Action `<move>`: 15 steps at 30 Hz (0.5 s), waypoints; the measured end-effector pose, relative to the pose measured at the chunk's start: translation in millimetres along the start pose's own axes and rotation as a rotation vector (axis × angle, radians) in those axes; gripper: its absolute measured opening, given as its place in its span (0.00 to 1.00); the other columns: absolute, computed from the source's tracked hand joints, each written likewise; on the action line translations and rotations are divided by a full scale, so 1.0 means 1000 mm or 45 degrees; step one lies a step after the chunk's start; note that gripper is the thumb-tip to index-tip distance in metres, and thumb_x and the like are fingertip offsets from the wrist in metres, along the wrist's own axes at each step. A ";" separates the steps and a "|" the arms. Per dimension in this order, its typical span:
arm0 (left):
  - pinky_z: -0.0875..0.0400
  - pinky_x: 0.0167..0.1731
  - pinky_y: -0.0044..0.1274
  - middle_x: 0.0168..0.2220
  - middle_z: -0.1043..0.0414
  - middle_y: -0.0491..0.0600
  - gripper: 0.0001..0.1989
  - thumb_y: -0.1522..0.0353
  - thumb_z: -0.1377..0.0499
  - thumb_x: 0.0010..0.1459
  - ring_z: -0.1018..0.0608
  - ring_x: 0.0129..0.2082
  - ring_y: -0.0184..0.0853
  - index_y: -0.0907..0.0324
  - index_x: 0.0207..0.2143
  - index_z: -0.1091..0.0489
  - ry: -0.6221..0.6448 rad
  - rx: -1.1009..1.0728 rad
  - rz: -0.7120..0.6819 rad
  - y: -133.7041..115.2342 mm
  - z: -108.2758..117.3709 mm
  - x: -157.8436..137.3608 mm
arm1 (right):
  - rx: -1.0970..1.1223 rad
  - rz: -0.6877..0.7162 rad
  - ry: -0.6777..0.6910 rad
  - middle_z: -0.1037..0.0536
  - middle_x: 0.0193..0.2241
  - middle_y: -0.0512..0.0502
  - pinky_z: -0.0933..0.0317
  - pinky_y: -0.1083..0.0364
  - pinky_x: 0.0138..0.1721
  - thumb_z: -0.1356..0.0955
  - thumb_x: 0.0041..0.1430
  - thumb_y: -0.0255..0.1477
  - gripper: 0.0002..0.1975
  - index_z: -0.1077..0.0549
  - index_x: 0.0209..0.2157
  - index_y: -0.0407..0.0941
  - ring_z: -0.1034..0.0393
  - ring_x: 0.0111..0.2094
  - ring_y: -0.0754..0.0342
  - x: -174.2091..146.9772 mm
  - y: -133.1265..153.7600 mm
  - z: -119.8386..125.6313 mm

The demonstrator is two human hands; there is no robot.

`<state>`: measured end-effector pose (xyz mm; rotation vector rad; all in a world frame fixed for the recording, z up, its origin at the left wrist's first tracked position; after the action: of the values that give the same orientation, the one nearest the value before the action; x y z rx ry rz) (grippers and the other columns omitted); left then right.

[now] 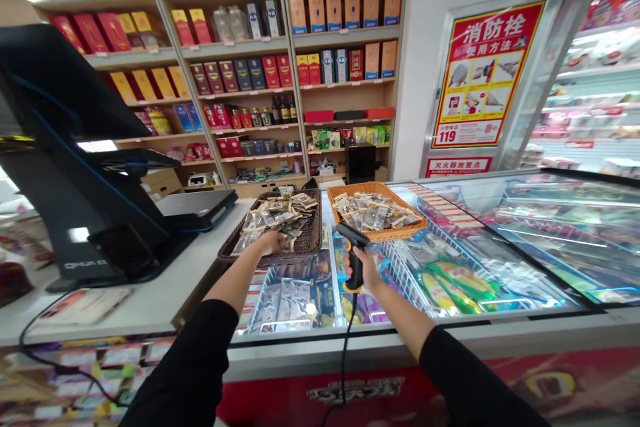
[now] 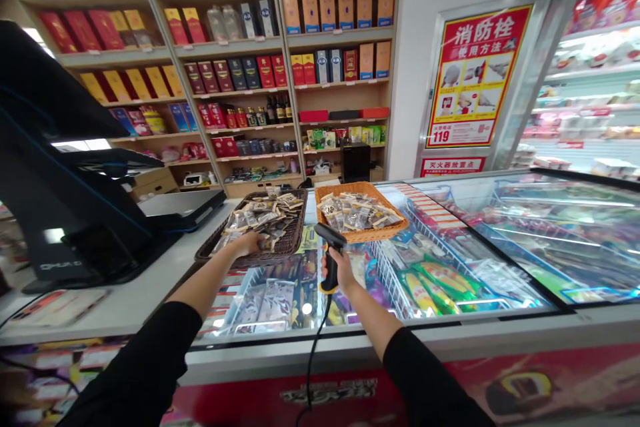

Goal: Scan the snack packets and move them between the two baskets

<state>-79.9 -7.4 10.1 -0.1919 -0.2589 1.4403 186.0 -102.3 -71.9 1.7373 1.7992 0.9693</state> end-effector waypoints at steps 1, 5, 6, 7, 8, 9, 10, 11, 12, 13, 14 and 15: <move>0.32 0.36 0.25 0.21 0.27 0.46 0.08 0.72 0.33 0.34 0.23 0.31 0.41 0.58 0.23 0.25 0.015 -0.023 -0.035 0.000 0.000 0.000 | -0.002 0.000 -0.002 0.32 0.16 0.55 0.47 0.61 0.13 0.29 0.46 0.43 0.20 0.32 0.36 0.44 0.42 0.12 0.61 0.000 0.000 0.001; 0.30 0.35 0.24 0.27 0.25 0.47 0.16 0.62 0.32 0.39 0.23 0.34 0.41 0.59 0.32 0.26 -0.158 -0.394 -0.089 -0.002 0.008 0.001 | -0.014 -0.001 0.005 0.32 0.17 0.55 0.46 0.61 0.13 0.29 0.46 0.43 0.20 0.33 0.35 0.45 0.41 0.12 0.61 -0.001 -0.003 0.001; 0.29 0.34 0.25 0.29 0.24 0.48 0.17 0.62 0.33 0.41 0.23 0.35 0.40 0.59 0.34 0.27 -0.237 -0.582 -0.066 -0.004 0.011 0.001 | -0.016 0.002 0.004 0.32 0.17 0.55 0.46 0.61 0.13 0.29 0.46 0.43 0.20 0.33 0.35 0.45 0.41 0.13 0.60 -0.001 -0.003 0.000; 0.28 0.34 0.25 0.30 0.24 0.48 0.17 0.62 0.34 0.43 0.23 0.34 0.39 0.60 0.36 0.28 -0.279 -0.793 -0.039 -0.008 0.013 0.002 | -0.021 0.006 0.000 0.32 0.17 0.55 0.46 0.61 0.13 0.29 0.46 0.43 0.20 0.33 0.35 0.45 0.41 0.13 0.60 -0.001 -0.003 0.000; 0.27 0.33 0.25 0.31 0.24 0.49 0.17 0.62 0.34 0.46 0.22 0.33 0.38 0.60 0.38 0.29 -0.286 -1.012 -0.017 -0.015 0.013 0.004 | -0.031 0.012 -0.004 0.32 0.17 0.55 0.47 0.61 0.13 0.29 0.47 0.43 0.20 0.33 0.35 0.45 0.41 0.13 0.60 -0.001 -0.002 -0.001; 0.27 0.32 0.26 0.31 0.24 0.49 0.17 0.63 0.35 0.47 0.22 0.32 0.37 0.60 0.40 0.30 -0.276 -1.215 0.001 -0.023 0.012 0.007 | -0.047 0.021 -0.009 0.32 0.17 0.55 0.47 0.61 0.13 0.29 0.47 0.43 0.19 0.34 0.35 0.45 0.41 0.12 0.60 -0.001 0.000 -0.001; 0.26 0.32 0.26 0.31 0.24 0.49 0.18 0.64 0.36 0.48 0.22 0.31 0.35 0.61 0.41 0.31 -0.262 -1.384 0.010 -0.034 0.011 0.011 | -0.073 0.032 -0.010 0.32 0.16 0.55 0.47 0.61 0.13 0.29 0.47 0.43 0.19 0.34 0.34 0.45 0.42 0.12 0.60 -0.001 0.003 -0.001; 0.26 0.32 0.25 0.31 0.24 0.48 0.18 0.64 0.36 0.49 0.22 0.31 0.34 0.60 0.42 0.31 -0.253 -1.509 0.008 -0.047 0.008 0.016 | -0.106 0.047 -0.009 0.32 0.16 0.55 0.48 0.60 0.12 0.29 0.47 0.43 0.19 0.34 0.33 0.45 0.42 0.12 0.60 -0.001 0.006 0.000; 0.26 0.32 0.25 0.31 0.24 0.47 0.17 0.65 0.36 0.49 0.22 0.30 0.33 0.60 0.42 0.31 -0.249 -1.592 -0.005 -0.060 0.005 0.021 | -0.147 0.067 -0.011 0.32 0.16 0.55 0.48 0.60 0.12 0.29 0.47 0.43 0.19 0.35 0.32 0.45 0.42 0.12 0.60 -0.001 0.011 0.002; 0.25 0.32 0.25 0.31 0.24 0.47 0.16 0.66 0.36 0.50 0.22 0.30 0.33 0.60 0.41 0.31 -0.243 -1.637 -0.019 -0.073 0.001 0.026 | -0.194 0.095 -0.023 0.32 0.16 0.55 0.48 0.60 0.12 0.29 0.47 0.43 0.18 0.35 0.31 0.45 0.42 0.12 0.60 -0.001 0.016 0.005; 0.25 0.32 0.25 0.30 0.24 0.47 0.14 0.67 0.37 0.50 0.21 0.30 0.32 0.60 0.40 0.30 -0.233 -1.652 -0.032 -0.086 -0.004 0.031 | -0.249 0.131 -0.049 0.32 0.15 0.55 0.48 0.60 0.12 0.29 0.47 0.43 0.18 0.35 0.30 0.45 0.42 0.11 0.60 -0.001 0.022 0.008; 0.26 0.32 0.25 0.30 0.23 0.47 0.13 0.68 0.37 0.49 0.21 0.30 0.33 0.60 0.39 0.30 -0.217 -1.638 -0.045 -0.097 -0.010 0.036 | -0.309 0.175 -0.090 0.33 0.15 0.55 0.48 0.60 0.12 0.30 0.47 0.44 0.18 0.36 0.29 0.45 0.42 0.11 0.60 -0.002 0.028 0.012</move>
<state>19.0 16.8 30.0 -1.0913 -1.3023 1.0636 213.8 -103.1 -59.6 1.7348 1.4667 1.1166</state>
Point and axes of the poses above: each hand's wrist, its own x-axis towards the middle knuckle, its own z-axis out of the back of the hand, y = z × x, the point moved 3 cm from there along x, towards the middle knuckle
